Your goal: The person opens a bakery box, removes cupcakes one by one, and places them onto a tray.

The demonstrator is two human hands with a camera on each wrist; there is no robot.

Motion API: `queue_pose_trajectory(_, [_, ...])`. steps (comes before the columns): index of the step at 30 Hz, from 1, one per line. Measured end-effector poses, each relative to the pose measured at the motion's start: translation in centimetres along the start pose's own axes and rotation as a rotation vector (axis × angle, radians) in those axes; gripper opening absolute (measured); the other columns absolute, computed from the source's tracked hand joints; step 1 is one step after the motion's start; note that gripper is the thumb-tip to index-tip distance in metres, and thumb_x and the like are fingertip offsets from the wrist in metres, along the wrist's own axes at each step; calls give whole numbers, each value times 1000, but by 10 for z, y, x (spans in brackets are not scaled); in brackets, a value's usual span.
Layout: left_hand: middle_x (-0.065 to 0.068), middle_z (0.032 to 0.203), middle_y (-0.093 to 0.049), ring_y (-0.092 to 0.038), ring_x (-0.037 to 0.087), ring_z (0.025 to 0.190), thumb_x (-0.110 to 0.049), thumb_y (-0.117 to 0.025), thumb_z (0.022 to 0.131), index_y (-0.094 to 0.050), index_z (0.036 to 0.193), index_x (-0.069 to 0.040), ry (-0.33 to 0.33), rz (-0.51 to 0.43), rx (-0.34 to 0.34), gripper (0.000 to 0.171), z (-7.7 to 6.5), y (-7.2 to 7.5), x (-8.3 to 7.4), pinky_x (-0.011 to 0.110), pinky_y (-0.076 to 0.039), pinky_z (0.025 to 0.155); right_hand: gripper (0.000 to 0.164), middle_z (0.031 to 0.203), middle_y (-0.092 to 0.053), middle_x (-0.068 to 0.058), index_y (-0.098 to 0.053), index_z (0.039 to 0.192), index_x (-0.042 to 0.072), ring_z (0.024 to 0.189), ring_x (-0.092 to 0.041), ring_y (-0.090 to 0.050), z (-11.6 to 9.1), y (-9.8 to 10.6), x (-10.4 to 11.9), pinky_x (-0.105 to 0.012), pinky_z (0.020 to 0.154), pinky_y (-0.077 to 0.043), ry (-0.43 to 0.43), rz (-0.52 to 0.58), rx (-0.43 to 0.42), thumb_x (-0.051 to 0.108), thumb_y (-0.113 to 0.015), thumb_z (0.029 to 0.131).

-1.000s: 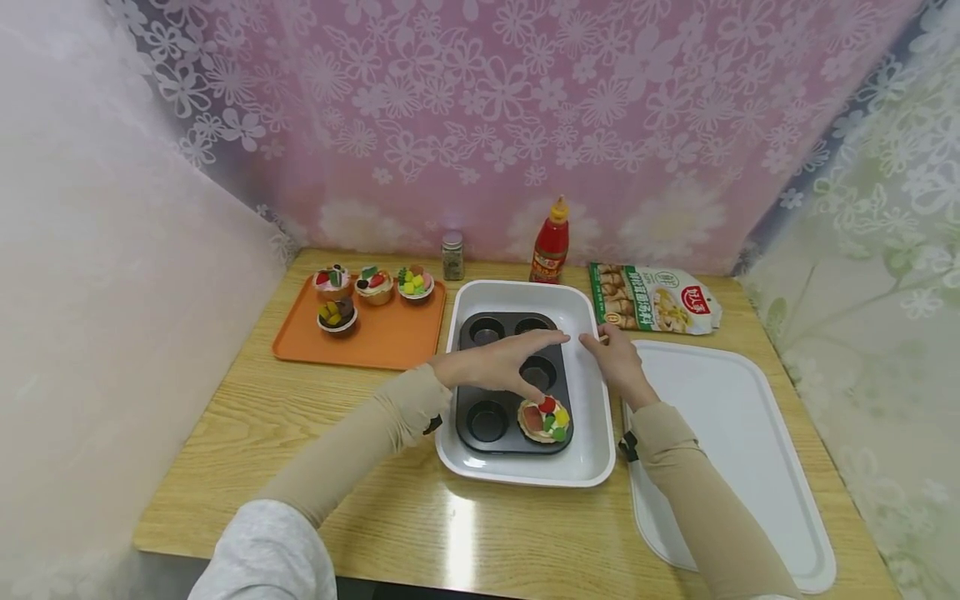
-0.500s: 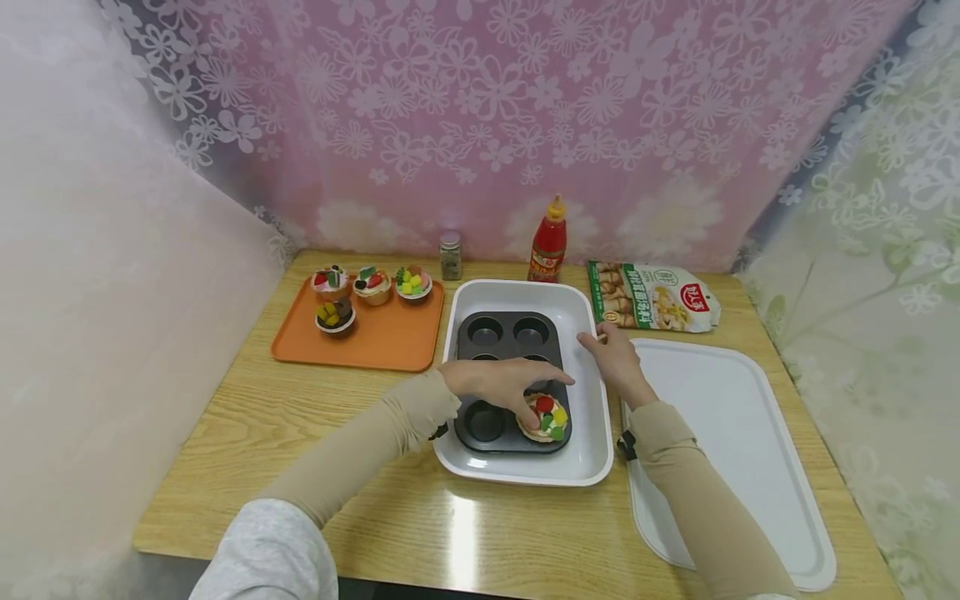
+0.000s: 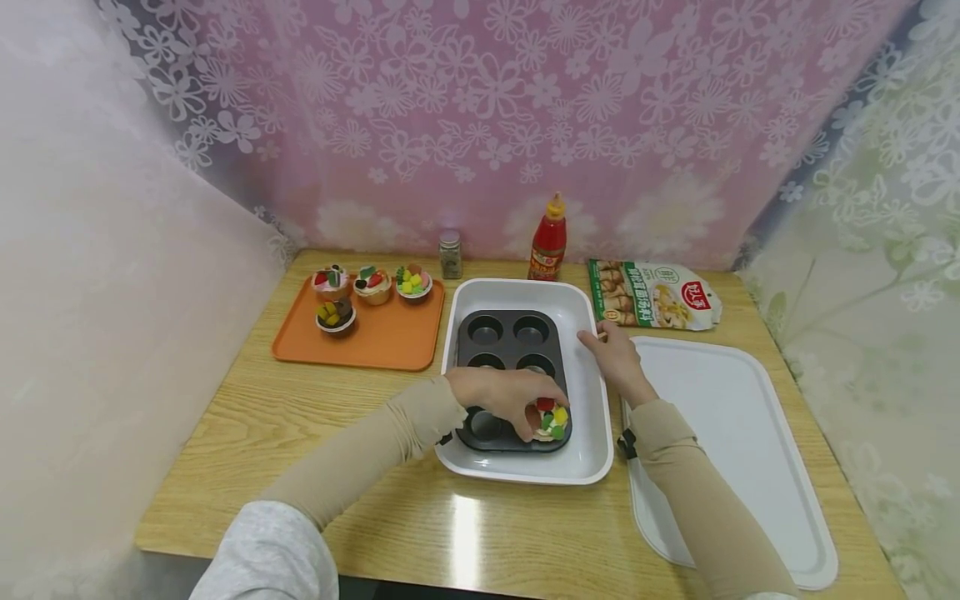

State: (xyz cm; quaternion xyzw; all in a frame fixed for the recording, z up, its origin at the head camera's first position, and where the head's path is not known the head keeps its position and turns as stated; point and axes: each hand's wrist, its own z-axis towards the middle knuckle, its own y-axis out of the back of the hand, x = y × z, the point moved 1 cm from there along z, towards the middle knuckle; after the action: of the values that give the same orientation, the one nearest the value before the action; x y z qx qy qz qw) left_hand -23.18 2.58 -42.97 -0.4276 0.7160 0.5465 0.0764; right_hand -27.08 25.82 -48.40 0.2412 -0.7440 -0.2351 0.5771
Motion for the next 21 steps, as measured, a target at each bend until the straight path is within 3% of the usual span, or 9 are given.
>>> queue_pose_trajectory(11, [1,154,-54,-52,12,137,-14,-87,88,-50,156,-15,13,117,-38,77,1,-7,-6,26,-43,118,52,121,-63,-21,-54,133,4,98,-29,-65,-1,-1,0,-29,71,-54,-9,-5,8,49,-50,109])
queue_pose_trajectory(21, [-1,131,-63,-55,10,111,-11,-82,92,-60,144,-15,-49,120,-70,57,2,-5,-6,19,-49,96,50,121,-63,-21,-55,134,4,99,-29,-65,1,-1,0,-28,71,-53,-10,-7,9,48,-50,109])
